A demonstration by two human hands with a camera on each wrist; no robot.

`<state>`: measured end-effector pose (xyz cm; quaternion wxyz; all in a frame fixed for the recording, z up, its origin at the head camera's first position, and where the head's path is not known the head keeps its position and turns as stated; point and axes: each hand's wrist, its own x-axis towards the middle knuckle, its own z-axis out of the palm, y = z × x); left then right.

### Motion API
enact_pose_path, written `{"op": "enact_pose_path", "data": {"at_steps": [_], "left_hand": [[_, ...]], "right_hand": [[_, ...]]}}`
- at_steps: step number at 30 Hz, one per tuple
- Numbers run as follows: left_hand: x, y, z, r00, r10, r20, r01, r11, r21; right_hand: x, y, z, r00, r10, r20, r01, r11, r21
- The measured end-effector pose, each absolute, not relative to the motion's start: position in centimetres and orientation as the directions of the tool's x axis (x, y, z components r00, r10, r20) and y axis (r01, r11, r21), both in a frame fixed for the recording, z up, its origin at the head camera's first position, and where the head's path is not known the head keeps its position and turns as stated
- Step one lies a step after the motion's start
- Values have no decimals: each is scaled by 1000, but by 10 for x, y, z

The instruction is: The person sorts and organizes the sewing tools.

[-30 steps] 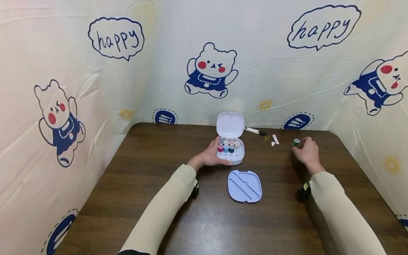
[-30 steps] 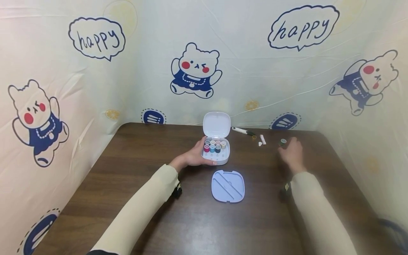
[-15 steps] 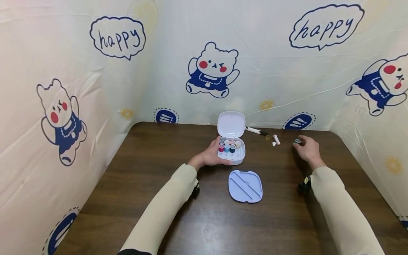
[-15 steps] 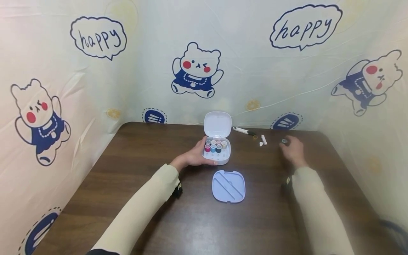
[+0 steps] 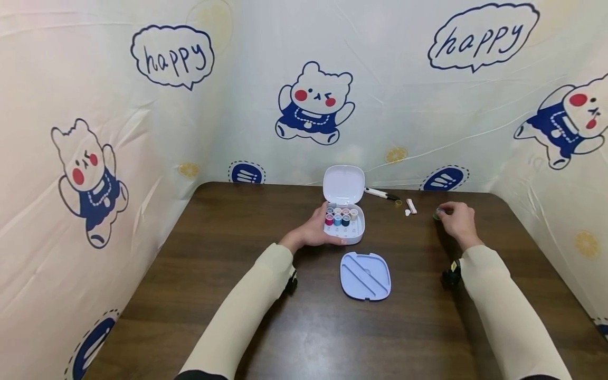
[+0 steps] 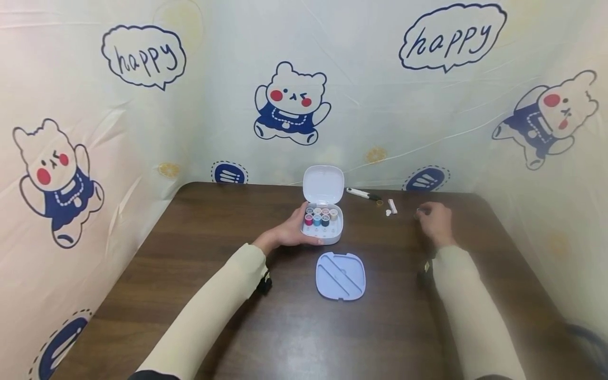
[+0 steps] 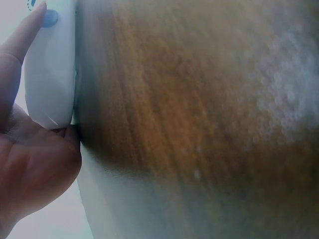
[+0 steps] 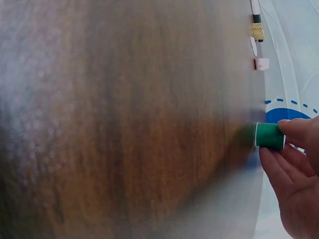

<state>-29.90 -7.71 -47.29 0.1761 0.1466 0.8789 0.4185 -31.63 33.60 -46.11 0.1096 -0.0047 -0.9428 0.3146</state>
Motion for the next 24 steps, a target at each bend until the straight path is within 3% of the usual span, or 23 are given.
{"op": "enact_pose_path", "data": {"at_steps": [16, 24], "left_hand": [[-304, -78, -478, -888, 401, -226, 80, 618, 782], [-305, -77, -478, -892, 402, -207, 94, 614, 784]], "right_hand": [[-307, 328, -456, -994, 69, 81, 1, 766, -643], [-301, 319, -454, -1000, -11, -18, 7, 610, -792]]}}
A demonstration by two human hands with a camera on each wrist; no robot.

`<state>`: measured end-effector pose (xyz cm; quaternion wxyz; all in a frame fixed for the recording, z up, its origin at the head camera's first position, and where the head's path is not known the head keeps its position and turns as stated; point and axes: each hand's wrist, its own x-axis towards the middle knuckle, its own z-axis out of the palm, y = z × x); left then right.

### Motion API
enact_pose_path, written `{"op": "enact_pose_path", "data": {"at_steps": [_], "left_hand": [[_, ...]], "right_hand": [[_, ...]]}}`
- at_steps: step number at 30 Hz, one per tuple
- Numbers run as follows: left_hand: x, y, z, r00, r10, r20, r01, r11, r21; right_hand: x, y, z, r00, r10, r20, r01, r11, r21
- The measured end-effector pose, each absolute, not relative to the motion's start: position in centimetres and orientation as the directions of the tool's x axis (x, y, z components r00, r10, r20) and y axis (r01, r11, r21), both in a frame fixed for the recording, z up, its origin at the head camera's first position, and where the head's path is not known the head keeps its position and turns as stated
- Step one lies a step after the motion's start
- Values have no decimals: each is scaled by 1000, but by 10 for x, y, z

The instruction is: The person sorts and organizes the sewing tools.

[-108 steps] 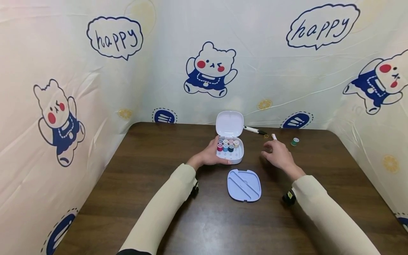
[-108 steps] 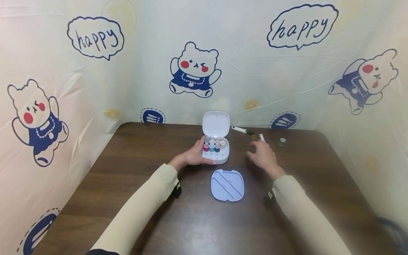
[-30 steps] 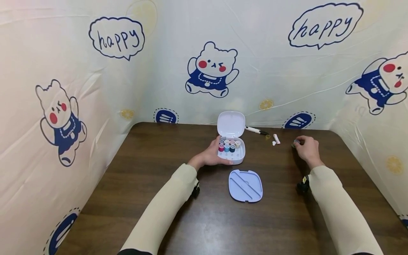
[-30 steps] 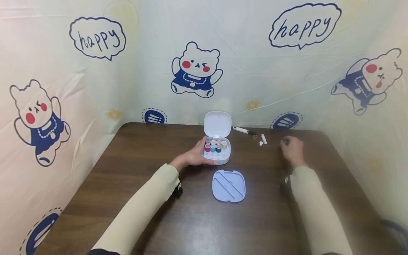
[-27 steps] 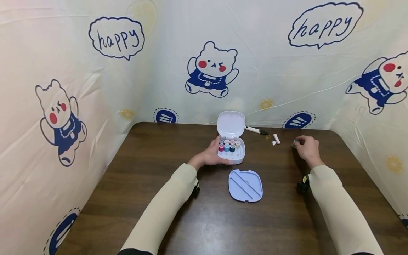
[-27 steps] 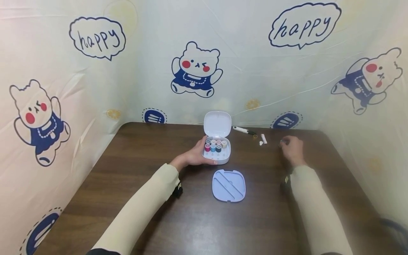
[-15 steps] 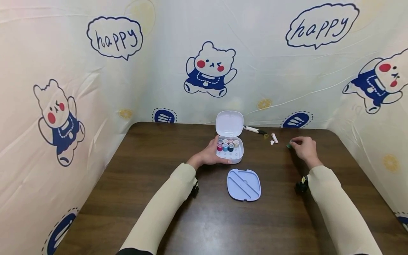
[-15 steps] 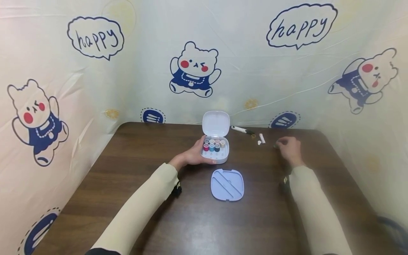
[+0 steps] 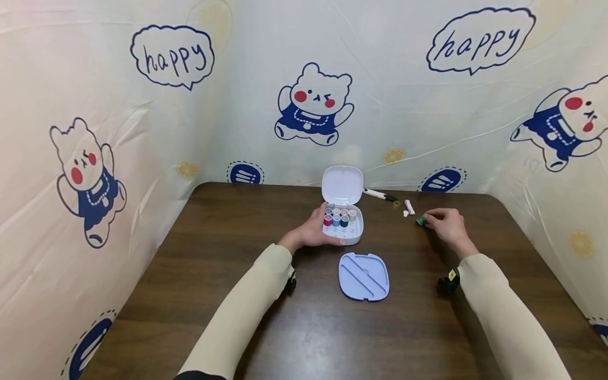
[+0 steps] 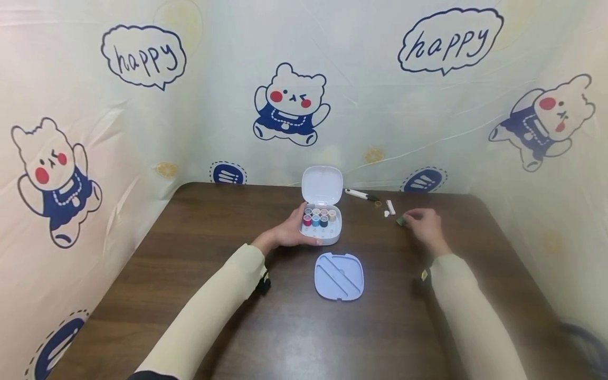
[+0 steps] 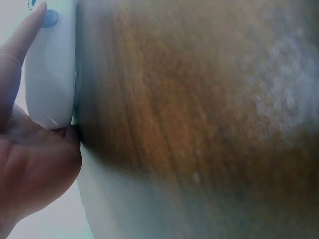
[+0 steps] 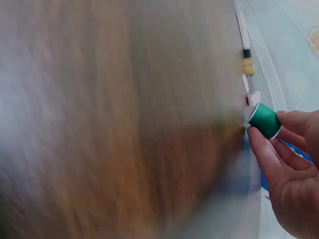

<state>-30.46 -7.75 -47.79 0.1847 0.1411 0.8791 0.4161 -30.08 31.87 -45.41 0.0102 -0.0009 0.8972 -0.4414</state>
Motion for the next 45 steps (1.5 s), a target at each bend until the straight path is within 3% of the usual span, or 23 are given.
{"op": "enact_pose_path", "data": {"at_steps": [45], "left_hand": [[-304, -76, -479, -896, 396, -201, 98, 617, 781]], "right_hand": [[-296, 256, -435, -986, -148, 81, -154, 593, -790]]}}
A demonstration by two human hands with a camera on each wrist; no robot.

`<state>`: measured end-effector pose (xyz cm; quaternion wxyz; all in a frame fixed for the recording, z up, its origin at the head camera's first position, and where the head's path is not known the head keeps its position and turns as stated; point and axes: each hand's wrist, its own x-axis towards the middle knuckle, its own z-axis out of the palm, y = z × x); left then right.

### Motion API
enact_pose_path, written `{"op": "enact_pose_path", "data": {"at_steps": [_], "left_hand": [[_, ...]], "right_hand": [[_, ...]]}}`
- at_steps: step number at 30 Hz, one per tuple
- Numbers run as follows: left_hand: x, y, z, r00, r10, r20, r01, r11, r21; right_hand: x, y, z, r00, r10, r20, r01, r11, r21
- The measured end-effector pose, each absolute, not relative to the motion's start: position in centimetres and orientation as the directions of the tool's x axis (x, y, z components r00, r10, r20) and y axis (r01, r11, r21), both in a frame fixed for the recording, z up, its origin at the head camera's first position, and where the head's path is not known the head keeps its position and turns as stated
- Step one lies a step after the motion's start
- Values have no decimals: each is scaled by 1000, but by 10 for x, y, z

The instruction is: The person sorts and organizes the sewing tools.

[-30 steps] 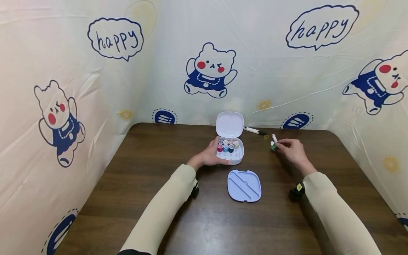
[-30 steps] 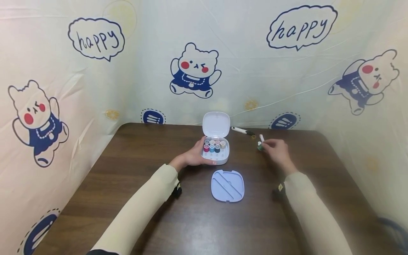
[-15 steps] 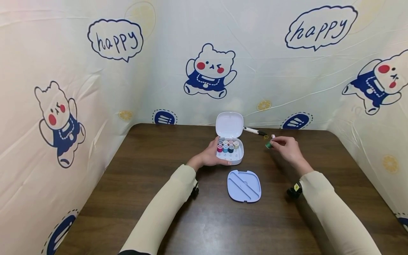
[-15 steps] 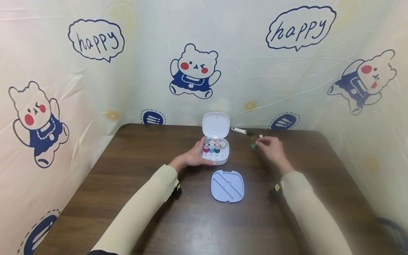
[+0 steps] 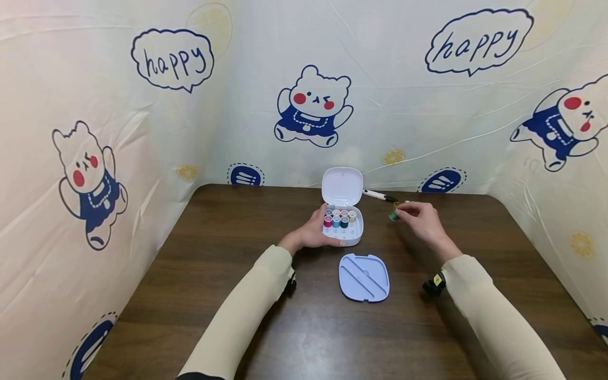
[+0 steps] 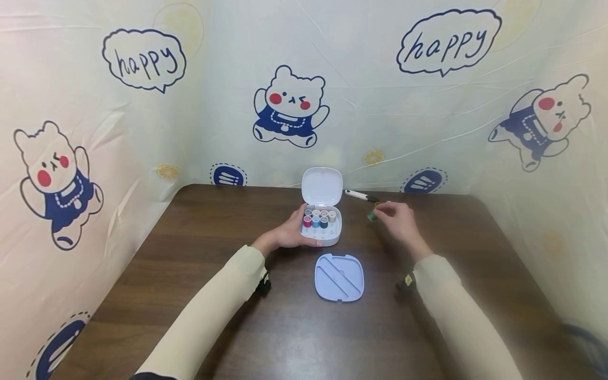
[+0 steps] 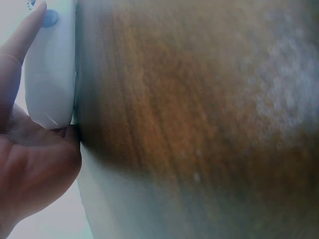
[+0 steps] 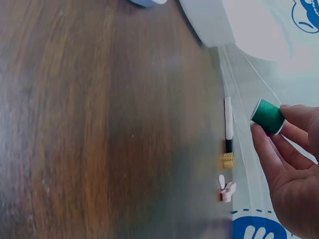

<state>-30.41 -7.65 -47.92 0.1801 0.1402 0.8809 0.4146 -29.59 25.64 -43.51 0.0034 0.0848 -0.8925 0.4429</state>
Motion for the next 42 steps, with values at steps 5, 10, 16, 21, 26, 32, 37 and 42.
{"op": "enact_pose_path", "data": {"at_steps": [5, 10, 16, 21, 26, 32, 37, 42], "left_hand": [[-304, -76, -479, -893, 396, -213, 89, 620, 780], [-306, -76, -480, -893, 397, -211, 89, 617, 782], [-306, -76, -479, -894, 399, -204, 101, 622, 777], [-298, -76, -472, -897, 404, -178, 119, 610, 784], [-295, -77, -470, -900, 409, -152, 134, 589, 797], [-304, -76, -481, -894, 411, -179, 123, 609, 784], [-307, -77, -483, -893, 404, -199, 100, 608, 788], [-308, -77, -483, -894, 404, -195, 99, 602, 792]], "right_hand": [[-297, 251, -435, -983, -157, 91, -168, 597, -784], [-298, 243, -435, -980, -157, 120, -190, 587, -787], [-299, 233, -435, -975, -167, 148, -220, 592, -775], [-299, 223, -433, -969, -187, 164, -244, 591, -769], [-299, 215, -432, -967, -202, 158, -248, 587, -771], [-299, 205, -433, -960, -226, 167, -270, 578, -770], [-300, 195, -435, -950, -249, 187, -299, 566, -768], [-301, 184, -438, -939, -283, 198, -331, 573, -750]]}}
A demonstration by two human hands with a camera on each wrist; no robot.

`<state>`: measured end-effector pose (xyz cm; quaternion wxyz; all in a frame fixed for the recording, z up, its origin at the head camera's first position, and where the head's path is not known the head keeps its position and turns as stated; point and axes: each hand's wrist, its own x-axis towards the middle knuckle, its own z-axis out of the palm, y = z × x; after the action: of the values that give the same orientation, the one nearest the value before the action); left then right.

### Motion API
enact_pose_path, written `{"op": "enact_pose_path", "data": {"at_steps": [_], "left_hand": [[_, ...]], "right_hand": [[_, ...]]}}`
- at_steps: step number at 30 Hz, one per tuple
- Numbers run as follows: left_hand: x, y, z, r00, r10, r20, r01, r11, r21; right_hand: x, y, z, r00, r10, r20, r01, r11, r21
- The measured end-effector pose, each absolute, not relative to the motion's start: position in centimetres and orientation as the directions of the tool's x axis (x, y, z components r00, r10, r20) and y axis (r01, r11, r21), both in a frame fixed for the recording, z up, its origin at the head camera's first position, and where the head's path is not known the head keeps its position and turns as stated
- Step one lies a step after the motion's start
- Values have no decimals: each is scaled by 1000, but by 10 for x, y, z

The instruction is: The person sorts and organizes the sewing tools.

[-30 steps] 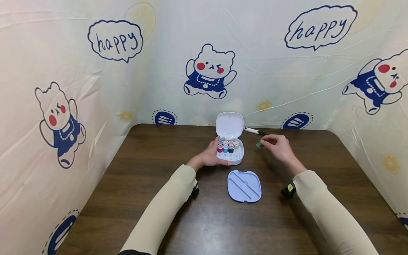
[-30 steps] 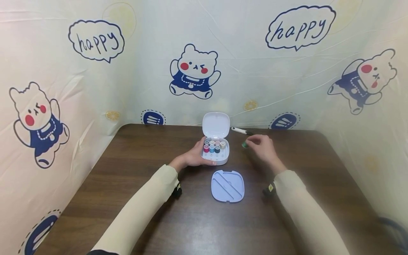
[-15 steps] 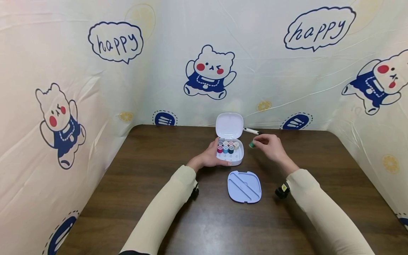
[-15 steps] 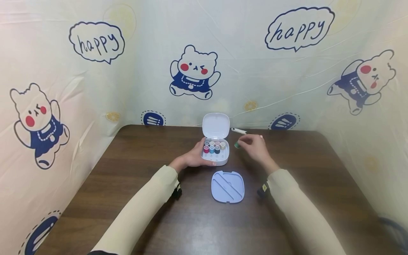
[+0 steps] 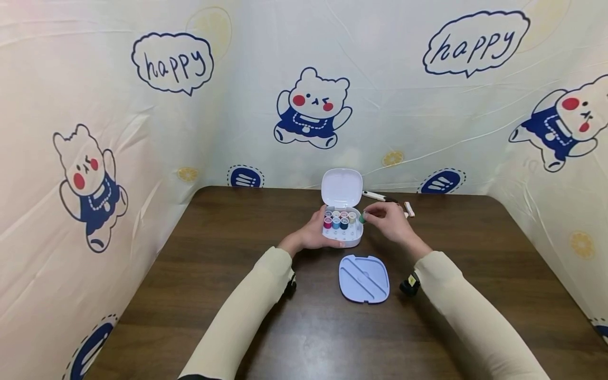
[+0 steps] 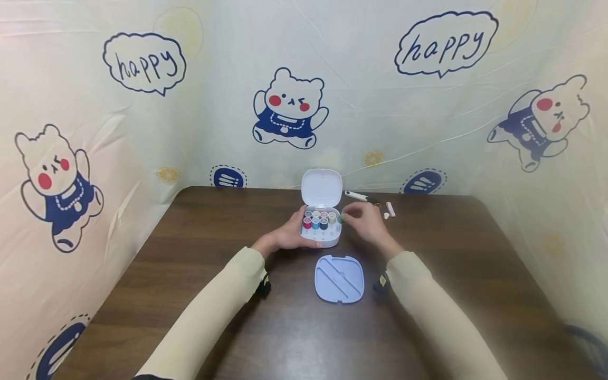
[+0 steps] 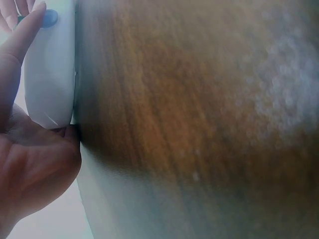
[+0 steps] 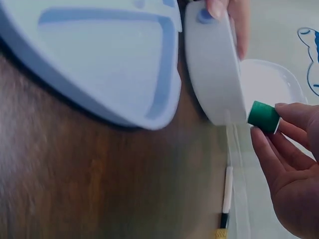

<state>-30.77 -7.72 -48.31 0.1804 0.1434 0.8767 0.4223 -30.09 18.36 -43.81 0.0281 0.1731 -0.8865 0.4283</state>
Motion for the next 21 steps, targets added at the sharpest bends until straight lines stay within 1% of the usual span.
{"op": "enact_pose_path", "data": {"at_steps": [13, 18, 21], "left_hand": [[-302, -78, -478, -888, 426, -173, 131, 595, 793], [-291, -77, -466, -895, 425, -134, 150, 570, 808], [-294, -77, -470, -896, 423, -137, 153, 583, 798]], "right_hand": [[-301, 167, -438, -925, -325, 199, -362, 584, -727], [-304, 161, -440, -899, -357, 252, -429, 608, -668], [-304, 157, -439, -888, -378, 263, -454, 621, -639]]}}
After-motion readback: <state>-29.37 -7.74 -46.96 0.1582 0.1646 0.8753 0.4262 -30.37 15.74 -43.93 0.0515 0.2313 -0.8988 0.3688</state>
